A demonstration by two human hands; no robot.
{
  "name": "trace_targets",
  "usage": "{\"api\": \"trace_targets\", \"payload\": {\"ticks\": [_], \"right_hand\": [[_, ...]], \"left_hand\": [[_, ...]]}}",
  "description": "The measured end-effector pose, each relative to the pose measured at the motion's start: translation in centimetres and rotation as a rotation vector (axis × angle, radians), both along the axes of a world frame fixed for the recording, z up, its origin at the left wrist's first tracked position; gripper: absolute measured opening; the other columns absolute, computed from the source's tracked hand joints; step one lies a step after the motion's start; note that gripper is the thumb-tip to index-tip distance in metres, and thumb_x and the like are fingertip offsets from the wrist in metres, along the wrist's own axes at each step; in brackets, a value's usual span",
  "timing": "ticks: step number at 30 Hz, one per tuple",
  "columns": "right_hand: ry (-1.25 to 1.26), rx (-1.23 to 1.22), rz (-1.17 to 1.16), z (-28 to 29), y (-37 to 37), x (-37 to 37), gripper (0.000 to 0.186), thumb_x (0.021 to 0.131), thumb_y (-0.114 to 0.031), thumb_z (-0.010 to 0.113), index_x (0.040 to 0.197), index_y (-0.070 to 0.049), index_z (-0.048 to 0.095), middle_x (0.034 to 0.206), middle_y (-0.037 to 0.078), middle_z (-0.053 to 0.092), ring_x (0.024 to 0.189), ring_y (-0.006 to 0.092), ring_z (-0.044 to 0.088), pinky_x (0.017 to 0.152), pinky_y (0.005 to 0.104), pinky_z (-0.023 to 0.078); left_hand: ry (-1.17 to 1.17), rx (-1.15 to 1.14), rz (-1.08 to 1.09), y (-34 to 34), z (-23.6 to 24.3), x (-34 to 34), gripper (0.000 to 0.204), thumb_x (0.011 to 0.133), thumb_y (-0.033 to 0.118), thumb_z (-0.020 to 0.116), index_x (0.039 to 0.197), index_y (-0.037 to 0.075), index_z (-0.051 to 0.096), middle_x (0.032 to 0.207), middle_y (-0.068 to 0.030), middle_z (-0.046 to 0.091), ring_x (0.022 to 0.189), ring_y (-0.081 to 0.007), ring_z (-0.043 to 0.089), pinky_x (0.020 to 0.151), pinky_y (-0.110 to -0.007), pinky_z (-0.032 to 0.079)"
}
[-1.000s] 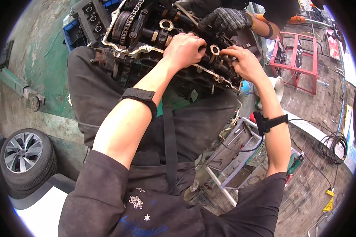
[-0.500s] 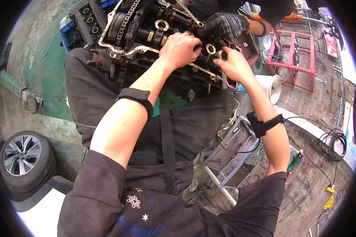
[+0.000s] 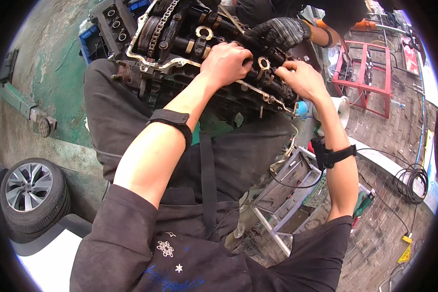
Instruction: The person manipulates internal engine components using a socket wrench and a screwdriver while working on a disassembled engine block. They loosen and tighten several fasteners and handle metal engine parts by hand alongside other people.
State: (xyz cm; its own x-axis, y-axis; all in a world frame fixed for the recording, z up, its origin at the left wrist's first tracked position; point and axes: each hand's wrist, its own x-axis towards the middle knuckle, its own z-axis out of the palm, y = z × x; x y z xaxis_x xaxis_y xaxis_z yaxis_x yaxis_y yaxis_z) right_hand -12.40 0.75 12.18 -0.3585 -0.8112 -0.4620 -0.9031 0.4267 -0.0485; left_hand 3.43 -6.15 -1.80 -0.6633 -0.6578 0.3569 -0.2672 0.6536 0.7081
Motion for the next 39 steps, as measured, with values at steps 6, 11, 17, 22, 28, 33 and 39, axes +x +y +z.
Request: {"api": "trace_targets", "payload": {"ticks": [6,11,17,22,28,33,39], "right_hand": [[0.053,0.060,0.122,-2.3,0.8,-1.1,0.032,0.078,-0.036,0.059,0.106,-0.024,0.071,0.096,0.015,0.069,0.097,0.0305,0.064,0.086,0.0387,0.050],[0.137,-0.011,0.232,-2.8,0.8,-0.9,0.027,0.079,-0.034,0.066,0.104,-0.026,0.072,0.089,0.012,0.069,0.087,0.0295,0.066,0.079,0.0398,0.052],[0.120,-0.200,0.377,-4.1,1.5,-1.5,0.021,0.079,-0.034,0.066,0.095,-0.022,0.073,0.083,0.010,0.069,0.078,0.0294,0.067,0.070,0.0396,0.053],[0.199,-0.160,0.345,-4.9,1.2,-0.7,0.028,0.082,-0.038,0.063,0.090,-0.013,0.071,0.082,0.012,0.068,0.078,0.0315,0.066,0.069,0.0426,0.052],[0.023,-0.167,0.169,-4.5,1.7,-1.6,0.027,0.081,-0.038,0.064,0.097,-0.017,0.072,0.082,0.015,0.068,0.081,0.0326,0.066,0.072,0.0419,0.052],[0.031,-0.201,0.239,-4.7,2.1,-1.9,0.024,0.080,-0.035,0.065,0.095,-0.018,0.073,0.083,0.013,0.068,0.081,0.0312,0.066,0.072,0.0406,0.052],[0.114,-0.162,0.280,-5.1,1.7,-1.4,0.023,0.081,-0.034,0.064,0.086,-0.014,0.072,0.076,0.014,0.067,0.075,0.0323,0.066,0.069,0.0432,0.052]], "left_hand": [[-0.005,0.016,0.011,0.0,-0.2,-0.1,0.017,0.077,0.024,0.067,0.087,0.011,0.071,0.085,-0.0084,0.068,0.084,-0.0279,0.064,0.076,-0.037,0.051],[0.004,0.000,0.004,0.0,-0.2,0.2,0.017,0.077,0.023,0.066,0.087,0.011,0.071,0.085,-0.0082,0.068,0.082,-0.0281,0.064,0.075,-0.037,0.051],[-0.002,-0.012,0.002,-0.1,-0.1,0.0,0.017,0.076,0.023,0.066,0.087,0.011,0.071,0.086,-0.0079,0.068,0.083,-0.0276,0.064,0.075,-0.037,0.051],[-0.020,0.015,0.007,-0.2,-0.1,0.1,0.017,0.076,0.023,0.066,0.087,0.011,0.071,0.086,-0.0079,0.068,0.084,-0.0273,0.064,0.077,-0.037,0.051],[-0.003,-0.003,0.007,-0.1,-0.1,0.1,0.017,0.076,0.023,0.067,0.088,0.011,0.071,0.086,-0.0077,0.068,0.084,-0.0272,0.064,0.077,-0.037,0.051],[-0.015,0.006,0.004,0.1,-0.2,0.3,0.017,0.077,0.023,0.067,0.088,0.011,0.071,0.085,-0.0074,0.068,0.084,-0.0270,0.064,0.076,-0.037,0.051],[-0.057,0.027,0.009,0.2,-0.2,-0.1,0.017,0.078,0.025,0.067,0.088,0.011,0.071,0.085,-0.0084,0.067,0.084,-0.0269,0.064,0.076,-0.037,0.051]]}}
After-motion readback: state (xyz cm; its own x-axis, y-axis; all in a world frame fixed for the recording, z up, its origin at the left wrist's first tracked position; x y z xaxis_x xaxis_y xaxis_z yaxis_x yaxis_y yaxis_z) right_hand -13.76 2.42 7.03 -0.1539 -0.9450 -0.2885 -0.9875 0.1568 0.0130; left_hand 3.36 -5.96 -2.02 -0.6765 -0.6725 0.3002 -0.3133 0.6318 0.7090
